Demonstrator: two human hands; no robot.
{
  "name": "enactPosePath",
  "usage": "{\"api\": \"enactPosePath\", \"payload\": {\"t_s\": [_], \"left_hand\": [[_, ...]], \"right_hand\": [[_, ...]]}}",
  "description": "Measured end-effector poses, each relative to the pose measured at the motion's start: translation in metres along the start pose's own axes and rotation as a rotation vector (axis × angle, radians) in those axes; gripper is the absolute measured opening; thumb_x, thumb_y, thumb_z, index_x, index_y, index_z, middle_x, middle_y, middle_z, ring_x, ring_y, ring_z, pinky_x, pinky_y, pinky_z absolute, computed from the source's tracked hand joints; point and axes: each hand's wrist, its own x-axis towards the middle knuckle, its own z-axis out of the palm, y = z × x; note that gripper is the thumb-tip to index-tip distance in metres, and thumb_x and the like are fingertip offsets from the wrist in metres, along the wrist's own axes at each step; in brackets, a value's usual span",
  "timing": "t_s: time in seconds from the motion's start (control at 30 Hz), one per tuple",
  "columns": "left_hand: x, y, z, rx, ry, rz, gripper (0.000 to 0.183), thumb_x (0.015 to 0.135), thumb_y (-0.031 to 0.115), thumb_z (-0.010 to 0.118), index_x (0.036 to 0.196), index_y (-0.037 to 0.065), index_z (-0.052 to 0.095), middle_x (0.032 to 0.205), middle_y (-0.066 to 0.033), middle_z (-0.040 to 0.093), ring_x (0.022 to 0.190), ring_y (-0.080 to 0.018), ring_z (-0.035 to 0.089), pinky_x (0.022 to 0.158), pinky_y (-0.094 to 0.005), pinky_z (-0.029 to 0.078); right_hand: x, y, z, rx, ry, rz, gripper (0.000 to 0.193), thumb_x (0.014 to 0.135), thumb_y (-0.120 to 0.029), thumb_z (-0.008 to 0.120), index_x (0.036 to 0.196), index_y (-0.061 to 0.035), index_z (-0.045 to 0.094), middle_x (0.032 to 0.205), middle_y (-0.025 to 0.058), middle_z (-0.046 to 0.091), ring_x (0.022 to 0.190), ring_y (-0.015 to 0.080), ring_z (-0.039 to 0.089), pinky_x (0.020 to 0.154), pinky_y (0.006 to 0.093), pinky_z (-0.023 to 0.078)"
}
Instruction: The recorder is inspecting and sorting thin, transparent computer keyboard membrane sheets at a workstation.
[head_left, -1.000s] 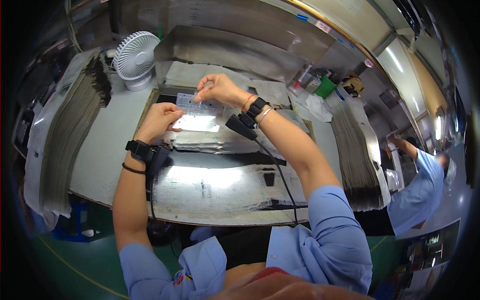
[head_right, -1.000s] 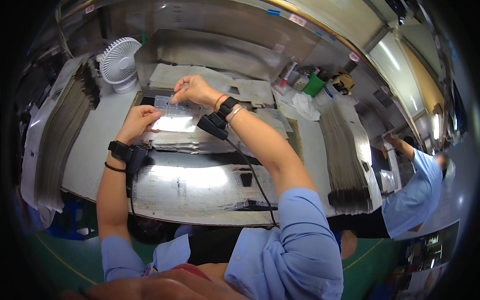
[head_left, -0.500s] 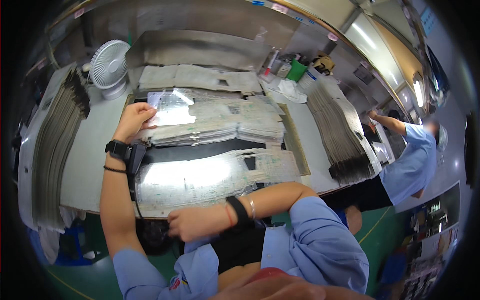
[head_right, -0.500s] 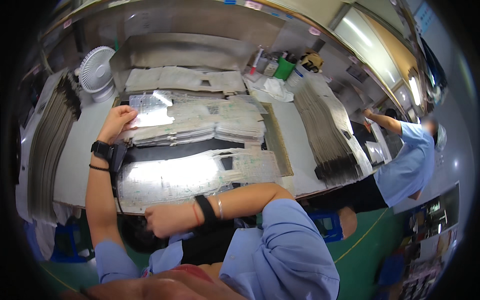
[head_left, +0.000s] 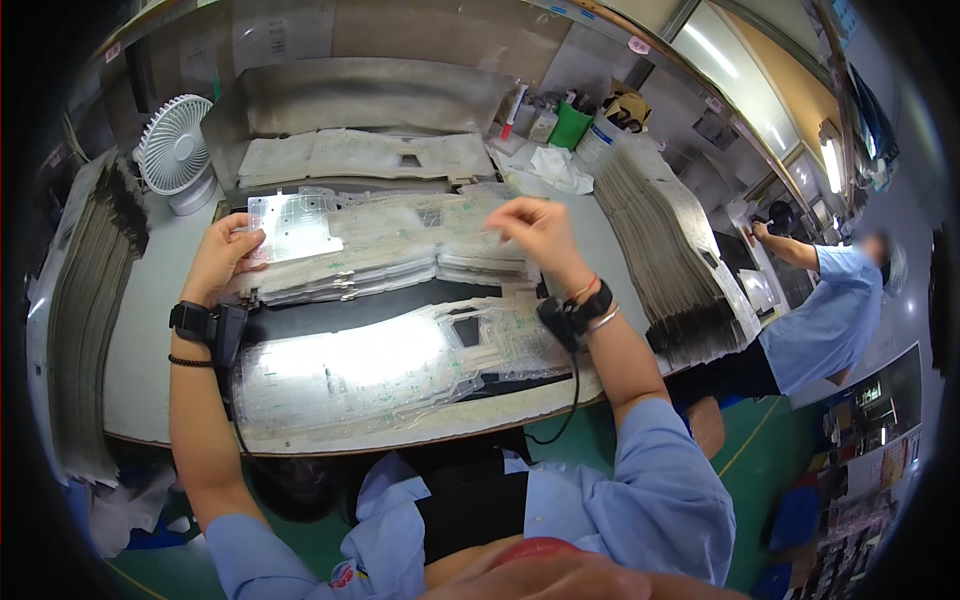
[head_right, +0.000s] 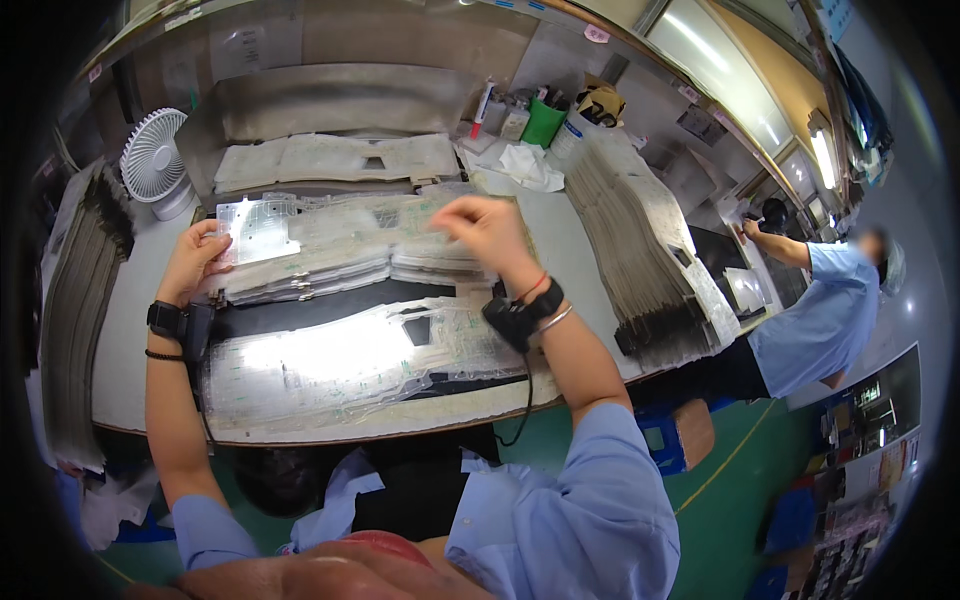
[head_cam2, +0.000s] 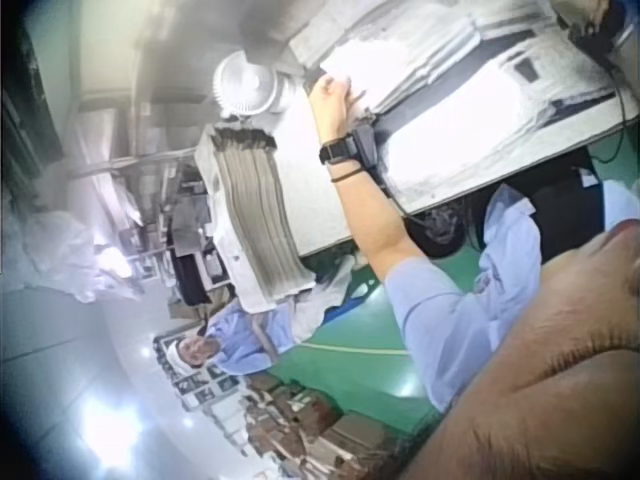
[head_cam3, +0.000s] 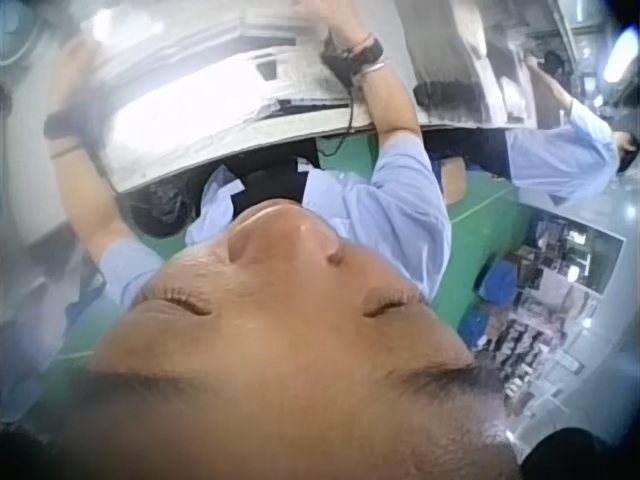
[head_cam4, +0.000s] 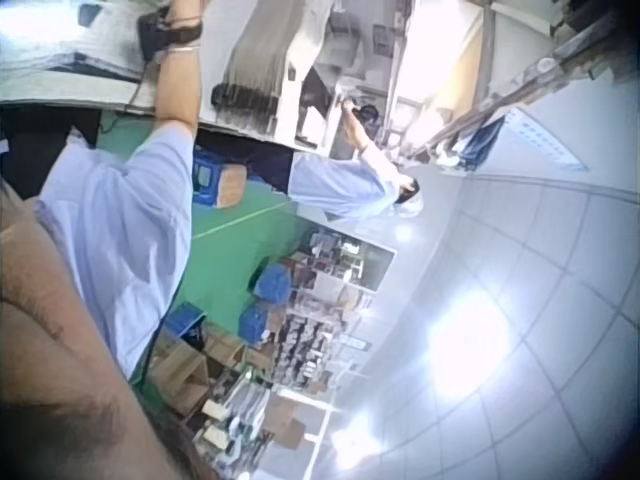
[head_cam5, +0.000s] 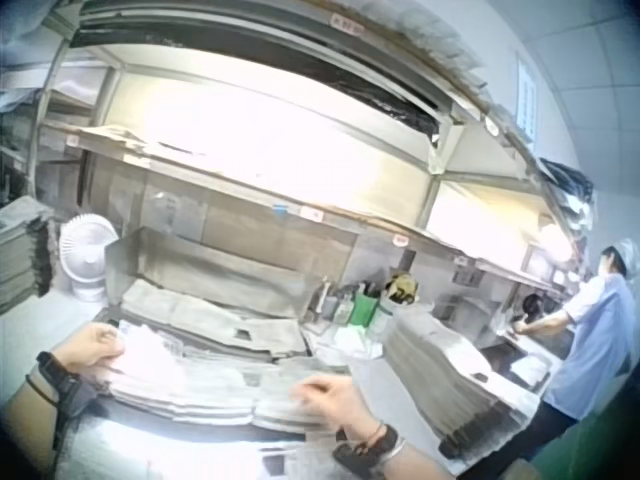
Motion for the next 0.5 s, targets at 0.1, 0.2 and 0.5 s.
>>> {"api": "enactPosePath", "payload": {"t_s": [0.1,0.2,0.5], "left_hand": [[-0.001,0.004,0.003,0.024,0.025,-0.017,0.018,0.082,0.007,0.055,0.098,0.000,0.052,0.070,0.0009,0.052,0.061,-0.0054,0.052,0.058,-0.0215,0.052],[0.000,0.001,0.004,0.052,0.029,-0.027,0.018,0.082,0.008,0.055,0.098,0.000,0.051,0.068,0.0016,0.052,0.058,-0.0043,0.050,0.057,-0.0209,0.051],[-0.001,0.000,0.001,0.084,-0.025,-0.020,0.018,0.080,0.009,0.058,0.095,0.001,0.054,0.074,0.0006,0.058,0.055,-0.0013,0.046,0.048,-0.0124,0.035]], "right_hand": [[0.023,0.073,-0.042,0.207,0.275,0.275,0.016,0.080,-0.015,0.059,0.078,-0.0008,0.066,0.068,0.0023,0.063,0.058,0.0087,0.055,0.053,0.0196,0.044],[0.036,0.116,-0.076,-0.616,0.124,0.341,0.027,0.080,-0.026,0.060,0.073,-0.0012,0.066,0.063,0.0037,0.062,0.056,0.0090,0.056,0.049,0.0206,0.041],[0.032,0.126,-0.069,0.383,0.026,0.475,0.017,0.081,-0.018,0.061,0.086,-0.0024,0.061,0.066,-0.0032,0.054,0.054,0.0028,0.046,0.047,0.0150,0.035]]}}
